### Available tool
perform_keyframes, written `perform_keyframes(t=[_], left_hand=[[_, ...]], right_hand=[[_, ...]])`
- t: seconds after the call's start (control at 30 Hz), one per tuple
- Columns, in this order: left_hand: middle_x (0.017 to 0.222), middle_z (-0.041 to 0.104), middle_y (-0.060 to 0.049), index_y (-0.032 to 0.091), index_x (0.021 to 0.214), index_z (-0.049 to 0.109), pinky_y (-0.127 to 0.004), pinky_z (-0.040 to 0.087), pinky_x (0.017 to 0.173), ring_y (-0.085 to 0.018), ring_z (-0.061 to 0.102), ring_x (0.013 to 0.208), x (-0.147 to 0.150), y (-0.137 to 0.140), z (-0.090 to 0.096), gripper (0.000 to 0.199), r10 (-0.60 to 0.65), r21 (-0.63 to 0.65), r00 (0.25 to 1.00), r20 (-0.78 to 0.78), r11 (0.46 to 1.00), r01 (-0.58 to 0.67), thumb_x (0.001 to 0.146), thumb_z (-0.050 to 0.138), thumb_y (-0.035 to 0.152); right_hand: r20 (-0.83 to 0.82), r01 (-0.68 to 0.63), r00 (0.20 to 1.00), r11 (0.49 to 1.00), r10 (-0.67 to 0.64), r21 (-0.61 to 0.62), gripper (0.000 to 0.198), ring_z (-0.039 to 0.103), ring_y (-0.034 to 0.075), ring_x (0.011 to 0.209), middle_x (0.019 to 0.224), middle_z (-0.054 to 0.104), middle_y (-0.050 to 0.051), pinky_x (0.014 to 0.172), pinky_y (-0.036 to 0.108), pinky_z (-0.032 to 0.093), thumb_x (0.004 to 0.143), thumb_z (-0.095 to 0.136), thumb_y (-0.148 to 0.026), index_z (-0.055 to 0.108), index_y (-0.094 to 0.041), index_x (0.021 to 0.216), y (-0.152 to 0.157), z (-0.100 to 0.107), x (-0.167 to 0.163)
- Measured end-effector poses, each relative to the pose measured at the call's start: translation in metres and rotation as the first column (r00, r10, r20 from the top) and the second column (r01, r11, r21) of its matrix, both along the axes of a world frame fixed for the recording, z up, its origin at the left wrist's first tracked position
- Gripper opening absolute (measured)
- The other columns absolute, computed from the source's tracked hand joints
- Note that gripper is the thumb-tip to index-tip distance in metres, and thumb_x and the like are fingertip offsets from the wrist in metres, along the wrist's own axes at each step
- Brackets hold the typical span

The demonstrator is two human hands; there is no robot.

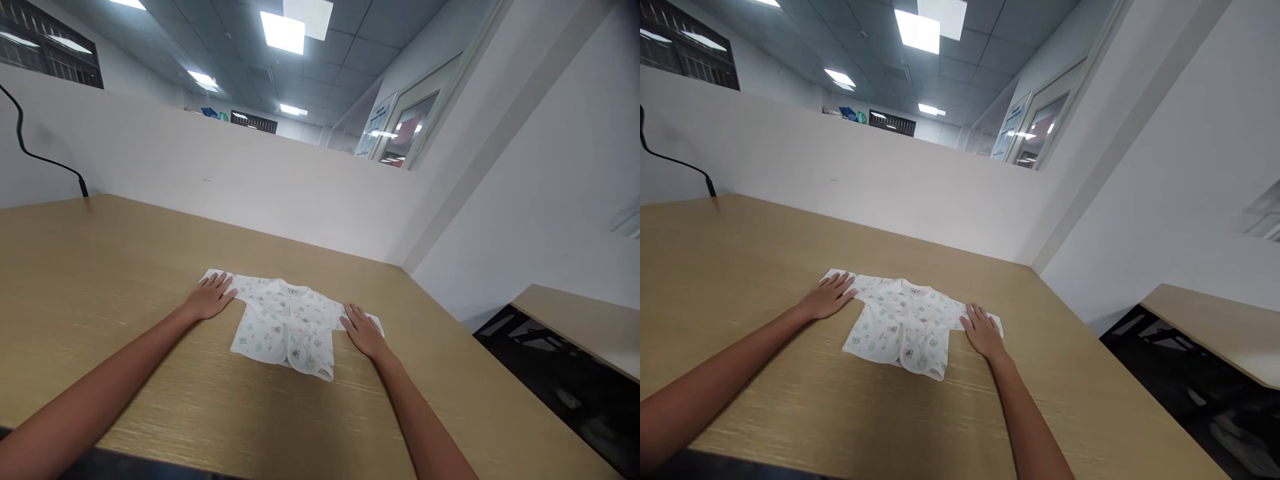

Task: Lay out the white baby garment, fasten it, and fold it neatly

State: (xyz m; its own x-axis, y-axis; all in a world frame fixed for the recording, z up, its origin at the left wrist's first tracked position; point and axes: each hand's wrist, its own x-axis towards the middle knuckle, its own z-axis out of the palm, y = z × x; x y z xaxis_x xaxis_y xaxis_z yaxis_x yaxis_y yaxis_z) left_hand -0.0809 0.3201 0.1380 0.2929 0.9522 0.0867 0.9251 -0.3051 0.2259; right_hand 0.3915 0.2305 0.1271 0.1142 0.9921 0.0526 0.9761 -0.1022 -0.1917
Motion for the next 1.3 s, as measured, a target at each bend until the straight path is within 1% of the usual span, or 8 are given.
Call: perform_keyframes(t=[0.2, 0.33, 0.47, 0.7, 0.83, 0.93, 1.1, 1.3], left_hand=[[0.163, 0.035, -0.017, 0.010, 0.151, 0.044, -0.058, 0.013, 0.124, -0.037, 0.022, 0.154, 0.000, 0.001, 0.003, 0.071, 0.082, 0.159, 0.997, -0.005, 0.984, -0.080, 0.101, 0.021, 0.055], [0.158, 0.045, -0.013, 0.015, 0.148, 0.049, -0.052, 0.015, 0.126, -0.030, 0.034, 0.150, 0.016, -0.008, 0.005, 0.065, -0.110, 0.222, 0.993, 0.039, 0.970, 0.099, 0.103, 0.020, 0.053], [0.164, 0.034, -0.005, 0.023, 0.154, 0.041, -0.048, 0.015, 0.127, -0.025, 0.026, 0.154, 0.022, -0.010, 0.001, 0.069, -0.268, 0.097, 0.963, 0.036, 0.960, 0.264, 0.102, 0.020, 0.062], [0.168, 0.024, -0.003, 0.024, 0.159, 0.031, -0.049, 0.016, 0.126, -0.027, 0.018, 0.156, -0.002, 0.009, -0.003, 0.072, -0.123, 0.021, 0.992, 0.020, 0.992, 0.122, 0.101, 0.017, 0.063], [0.167, 0.026, -0.006, 0.020, 0.159, 0.032, -0.049, 0.018, 0.125, -0.028, 0.020, 0.156, -0.008, 0.014, -0.005, 0.073, -0.097, 0.033, 0.995, -0.003, 0.995, 0.097, 0.100, 0.021, 0.061], [0.165, 0.033, -0.008, 0.020, 0.155, 0.041, -0.051, 0.020, 0.125, -0.030, 0.025, 0.154, -0.007, 0.013, -0.005, 0.071, -0.117, 0.080, 0.993, 0.002, 0.990, 0.116, 0.099, 0.026, 0.061], [0.157, 0.047, -0.010, 0.018, 0.148, 0.050, -0.048, 0.024, 0.125, -0.026, 0.039, 0.147, -0.001, 0.009, -0.004, 0.065, -0.229, 0.194, 0.972, 0.049, 0.957, 0.216, 0.099, 0.031, 0.055], [0.155, 0.049, -0.011, 0.017, 0.143, 0.057, -0.045, 0.031, 0.123, -0.027, 0.042, 0.146, 0.002, 0.011, -0.010, 0.065, -0.319, 0.197, 0.942, 0.108, 0.935, 0.294, 0.098, 0.033, 0.057]], right_hand=[[-0.057, -0.033, 0.997, 0.984, 0.043, 0.176, 0.069, 0.018, 0.029, 0.155, 0.165, 0.027, 0.016, 0.127, 0.049, 0.017, 0.101, 0.035, -0.049, 0.037, -0.007, 0.156, 0.004, -0.006, 0.011], [-0.243, -0.249, 0.922, 0.944, 0.300, 0.218, 0.071, 0.019, 0.024, 0.155, 0.165, 0.027, 0.012, 0.128, 0.044, 0.018, 0.101, 0.034, -0.055, 0.037, -0.011, 0.157, 0.000, -0.001, -0.027], [-0.249, -0.375, 0.881, 0.914, 0.403, 0.153, 0.072, 0.019, 0.024, 0.156, 0.165, 0.026, 0.009, 0.128, 0.045, 0.017, 0.101, 0.034, -0.061, 0.036, -0.016, 0.158, -0.006, 0.004, -0.052], [-0.100, -0.100, 0.990, 0.994, 0.104, 0.041, 0.066, 0.020, 0.027, 0.155, 0.165, 0.028, 0.009, 0.127, 0.051, 0.015, 0.103, 0.029, -0.054, 0.038, -0.018, 0.157, -0.002, 0.000, -0.003], [-0.115, -0.039, 0.992, 0.994, 0.050, 0.099, 0.064, 0.027, 0.029, 0.153, 0.161, 0.037, 0.015, 0.126, 0.049, 0.021, 0.100, 0.037, -0.048, 0.046, -0.011, 0.152, 0.003, -0.009, 0.025], [-0.162, -0.064, 0.981, 0.969, 0.105, 0.238, 0.058, 0.041, 0.030, 0.145, 0.152, 0.050, 0.016, 0.122, 0.049, 0.028, 0.096, 0.044, -0.047, 0.060, -0.013, 0.140, 0.004, -0.010, 0.021], [-0.278, -0.085, 0.925, 0.855, 0.259, 0.512, 0.038, 0.062, 0.026, 0.114, 0.118, 0.071, 0.012, 0.106, 0.044, 0.045, 0.093, 0.051, -0.043, 0.073, -0.017, 0.111, 0.000, 0.003, -0.012], [-0.257, -0.120, 0.912, 0.808, 0.319, 0.578, 0.029, 0.064, 0.025, 0.097, 0.096, 0.072, 0.009, 0.094, 0.040, 0.047, 0.094, 0.051, -0.037, 0.073, -0.019, 0.087, -0.007, 0.013, -0.038]])
